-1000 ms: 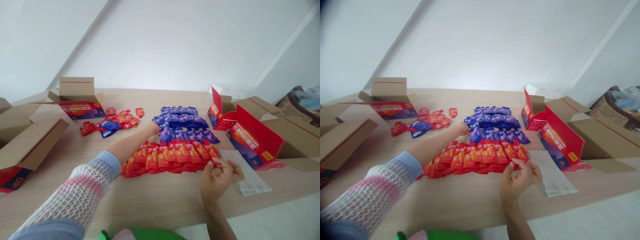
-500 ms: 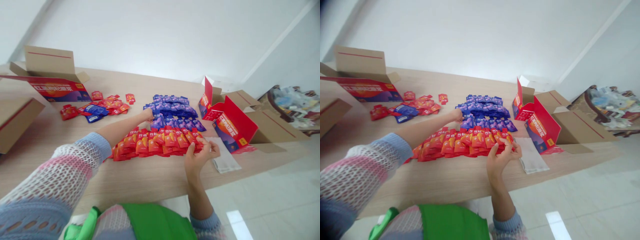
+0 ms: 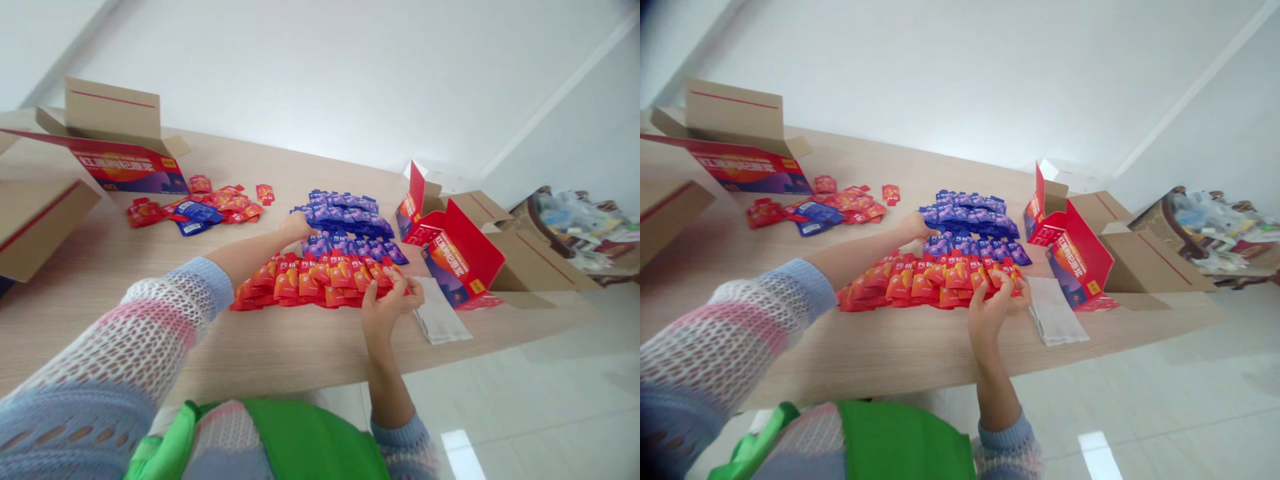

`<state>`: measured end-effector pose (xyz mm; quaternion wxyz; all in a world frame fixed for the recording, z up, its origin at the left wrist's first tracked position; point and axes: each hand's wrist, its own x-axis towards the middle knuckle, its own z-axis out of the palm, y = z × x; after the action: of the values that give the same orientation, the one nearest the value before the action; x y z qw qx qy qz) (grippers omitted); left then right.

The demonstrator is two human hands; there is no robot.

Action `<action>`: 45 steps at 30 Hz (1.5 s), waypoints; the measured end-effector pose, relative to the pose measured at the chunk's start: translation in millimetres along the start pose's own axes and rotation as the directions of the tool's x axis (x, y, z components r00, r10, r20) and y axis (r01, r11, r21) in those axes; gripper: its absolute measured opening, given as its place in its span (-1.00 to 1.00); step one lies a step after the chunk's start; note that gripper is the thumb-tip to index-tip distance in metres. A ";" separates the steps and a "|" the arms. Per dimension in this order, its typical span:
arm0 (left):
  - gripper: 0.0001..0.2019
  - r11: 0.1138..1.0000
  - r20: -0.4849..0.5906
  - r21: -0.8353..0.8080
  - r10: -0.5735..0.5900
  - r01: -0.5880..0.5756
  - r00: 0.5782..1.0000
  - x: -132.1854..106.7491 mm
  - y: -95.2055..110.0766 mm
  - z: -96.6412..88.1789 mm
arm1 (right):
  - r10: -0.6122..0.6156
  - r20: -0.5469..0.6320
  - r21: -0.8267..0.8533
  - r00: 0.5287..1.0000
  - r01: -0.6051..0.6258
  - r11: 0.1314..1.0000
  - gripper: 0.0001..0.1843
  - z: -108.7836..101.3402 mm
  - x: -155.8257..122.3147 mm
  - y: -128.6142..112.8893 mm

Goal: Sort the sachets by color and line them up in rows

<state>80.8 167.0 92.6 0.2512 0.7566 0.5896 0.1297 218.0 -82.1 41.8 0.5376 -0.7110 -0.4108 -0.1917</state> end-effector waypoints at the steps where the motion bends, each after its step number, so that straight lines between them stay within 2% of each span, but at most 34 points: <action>1: -0.50 0.999 -0.047 0.045 0.003 -0.001 0.999 -7.1 2.1 -2.0 | 0.007 0.020 -0.012 1.000 -0.007 1.000 -0.67 0.6 0.3 1.2; 3: -0.38 0.993 -0.137 0.103 0.071 -0.058 0.988 -29.4 4.9 -3.4 | 0.011 0.051 -0.040 0.999 -0.009 0.999 -0.65 1.2 0.6 3.4; 4: -0.32 0.981 -0.150 0.139 0.154 -0.133 0.977 -44.4 5.1 -2.1 | 0.002 0.068 -0.061 0.998 0.002 0.998 -0.63 1.5 0.4 4.1; 6: -0.24 0.924 -0.102 0.224 0.337 -0.308 0.936 -79.2 2.3 5.9 | -0.029 0.132 -0.132 0.991 0.047 0.990 -0.58 2.0 -1.9 4.3; 8: -0.15 0.839 -0.054 0.312 0.483 -0.445 0.874 -114.3 -4.2 21.1 | -0.039 0.259 -0.237 0.965 0.103 0.966 -0.45 2.8 -6.7 2.9; 10: -0.07 0.757 0.000 0.379 0.575 -0.532 0.818 -142.8 -12.0 40.3 | -0.010 0.440 -0.337 0.898 0.175 0.925 -0.30 3.2 -12.8 0.6; 13: -0.10 0.701 0.039 0.452 0.602 -0.552 0.797 -167.2 -20.4 64.6 | 0.058 0.673 -0.396 0.737 0.293 0.870 -0.25 2.3 -18.5 -1.9; 15: -0.14 0.658 0.047 0.498 0.629 -0.564 0.776 -173.7 -22.3 72.8 | 0.087 0.747 -0.390 0.659 0.327 0.861 -0.29 1.2 -17.8 -1.8; 17: -0.19 0.600 0.063 0.547 0.666 -0.584 0.743 -176.7 -22.5 76.3 | 0.100 0.772 -0.376 0.628 0.326 0.867 -0.34 0.1 -14.3 -0.1; 21: -0.36 0.569 0.039 0.602 0.679 -0.560 0.733 -182.3 -24.4 83.1 | 0.091 0.739 -0.361 0.668 0.279 0.890 -0.37 -1.6 -6.9 8.0; 23: -0.35 0.589 -0.010 0.588 0.690 -0.554 0.724 -185.7 -27.3 88.0 | 0.065 0.712 -0.326 0.699 0.247 0.913 -0.33 -2.0 -4.9 13.1; 26: -0.26 0.606 -0.082 0.539 0.729 -0.585 0.679 -189.6 -31.9 93.6 | -0.003 0.671 -0.245 0.742 0.225 0.943 -0.20 -0.8 -4.7 18.3; 28: -0.27 0.624 -0.138 0.522 0.735 -0.582 0.664 -190.6 -34.5 96.8 | -0.051 0.650 -0.197 0.758 0.234 0.952 -0.15 1.2 -6.8 18.9; 31: -0.47 0.646 -0.219 0.548 0.723 -0.531 0.655 -191.0 -38.2 104.8 | -0.100 0.672 -0.170 0.734 0.284 0.944 -0.20 4.7 -12.8 16.5; 33: -0.56 0.642 -0.274 0.589 0.730 -0.491 0.626 -191.2 -40.8 112.3 | -0.109 0.709 -0.176 0.696 0.325 0.929 -0.26 6.4 -17.2 14.5; 37: -0.59 0.646 -0.382 0.637 0.738 -0.420 0.556 -189.6 -45.8 123.6 | -0.139 0.766 -0.127 0.628 0.360 0.924 -0.24 7.0 -21.6 13.0; 40: -0.63 0.655 -0.415 0.633 0.737 -0.412 0.534 -186.8 -49.6 126.3 | -0.151 0.774 -0.101 0.615 0.354 0.930 -0.17 6.4 -21.2 12.5; 42: -0.65 0.664 -0.414 0.617 0.730 -0.422 0.544 -187.5 -51.6 127.3 | -0.136 0.770 -0.115 0.623 0.347 0.931 -0.16 6.4 -21.0 11.6; 45: -0.62 0.690 -0.362 0.564 0.701 -0.454 0.615 -196.5 -49.4 122.2 | -0.143 0.755 -0.101 0.640 0.329 0.939 -0.16 7.9 -22.7 11.3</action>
<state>46.8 -40.1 -16.8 -0.1555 0.8716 0.3646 0.2886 212.2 -84.3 16.0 0.2101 -0.7239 -0.6571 -0.0036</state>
